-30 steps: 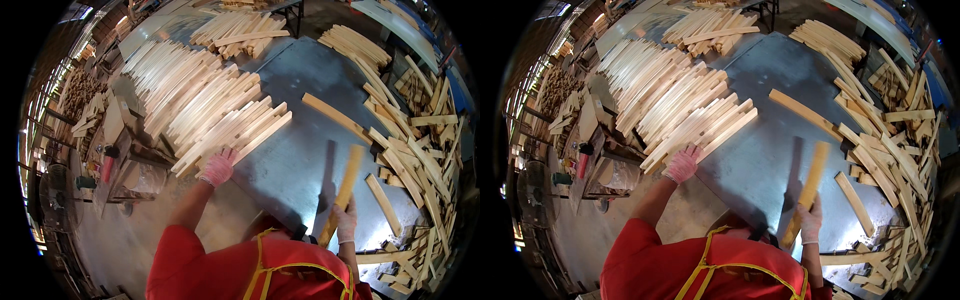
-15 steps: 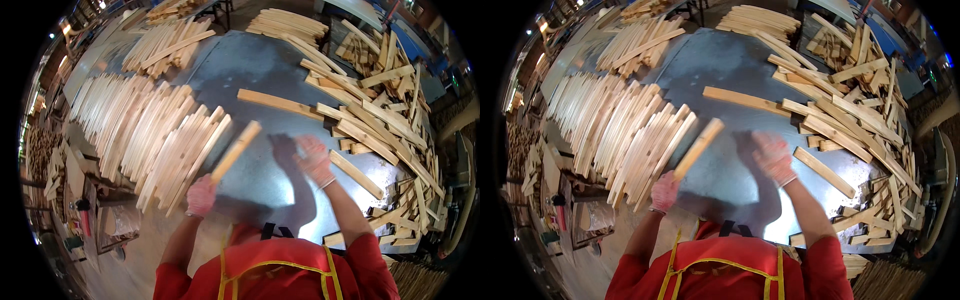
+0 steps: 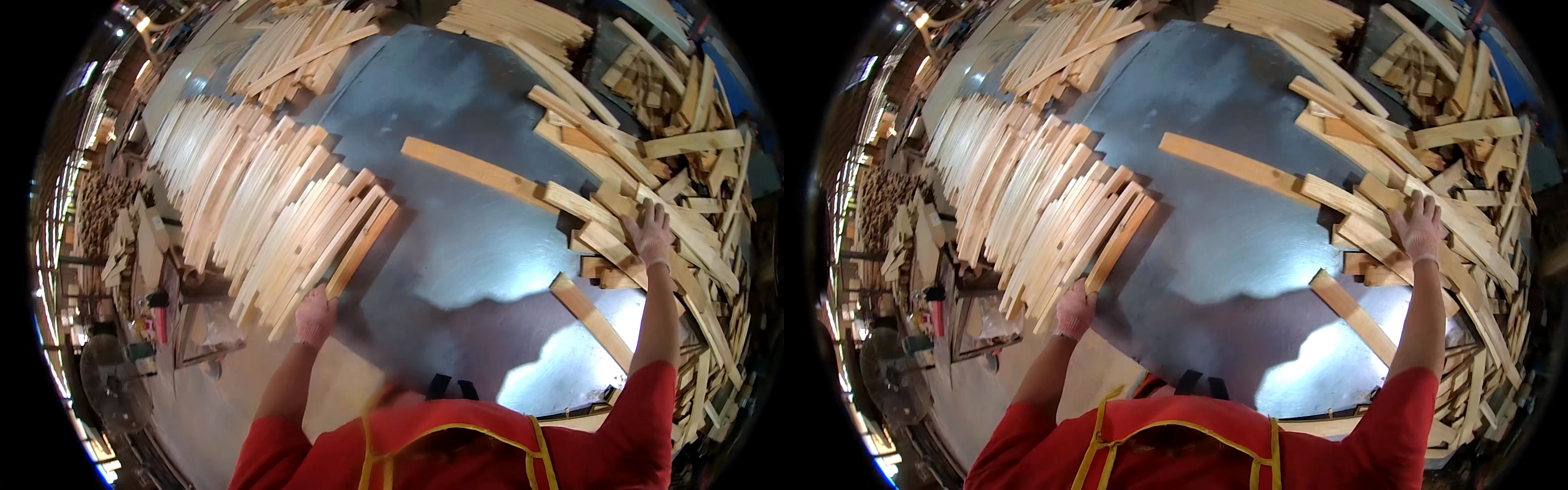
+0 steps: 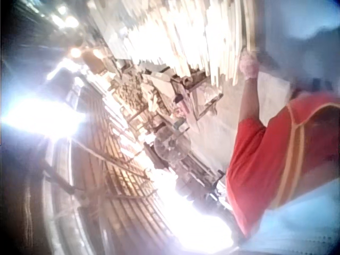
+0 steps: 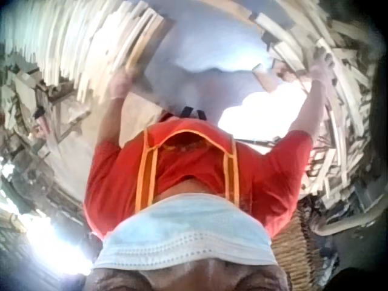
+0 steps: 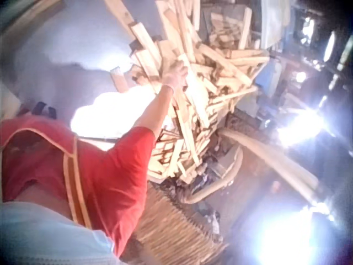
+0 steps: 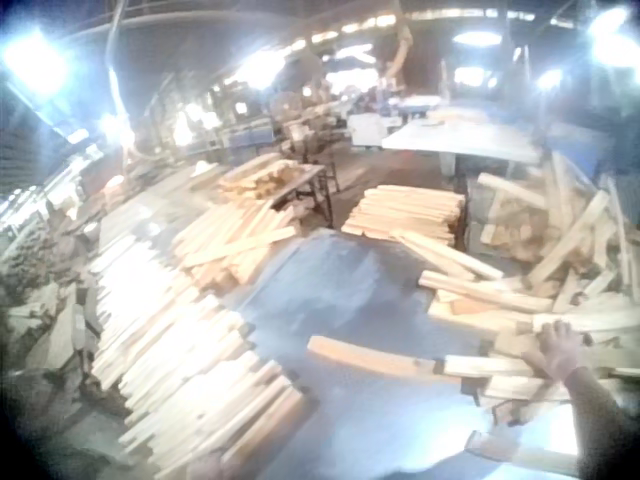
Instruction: The person sorts wooden planks on a metal table in a workshop. They pick up planks from a disorganized pile, inspect them, and place them into a neat stack. The person occasionally picks up planks from the floor and adds them to the stack.
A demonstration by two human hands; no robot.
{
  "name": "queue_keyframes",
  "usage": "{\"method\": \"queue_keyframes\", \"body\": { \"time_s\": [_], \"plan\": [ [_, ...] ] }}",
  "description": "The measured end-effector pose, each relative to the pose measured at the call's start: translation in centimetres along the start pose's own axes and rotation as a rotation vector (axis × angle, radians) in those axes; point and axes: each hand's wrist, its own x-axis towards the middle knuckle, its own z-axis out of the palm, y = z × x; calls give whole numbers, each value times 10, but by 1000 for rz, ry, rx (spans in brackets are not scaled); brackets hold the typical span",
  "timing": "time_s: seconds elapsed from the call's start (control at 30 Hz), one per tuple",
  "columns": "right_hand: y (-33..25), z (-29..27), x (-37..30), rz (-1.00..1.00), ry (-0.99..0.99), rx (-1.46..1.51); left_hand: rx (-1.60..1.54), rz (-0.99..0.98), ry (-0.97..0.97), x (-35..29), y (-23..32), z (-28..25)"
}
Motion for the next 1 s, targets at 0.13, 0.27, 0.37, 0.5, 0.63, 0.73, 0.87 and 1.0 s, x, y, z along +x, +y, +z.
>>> {"method": "queue_keyframes", "body": {
  "time_s": [0.13,0.27,0.37,0.5,0.63,0.73,0.87,1.0],
  "plan": [
    [15,18,-69,-237,-169,-37,-54,80,25,8,-5,-2],
    [-16,-5,-148,-171,-299,-94,-136,102,-60,15,-19,2],
    [-42,-19,-182,-47,-470,-81,-277,104,-173,25,-24,-13],
    [-87,-30,-214,31,-427,224,-364,155,-216,25,-33,-31],
    [-173,-5,-220,333,-348,1229,-453,147,-32,23,-53,-65],
    [-273,-2,-212,532,-375,1537,-165,55,111,40,-99,-80],
    [-379,30,-221,526,-578,1951,101,263,422,48,-101,-68],
    [-466,12,-221,495,-436,1804,-273,507,-208,7,-2,-73]
  ]
}}
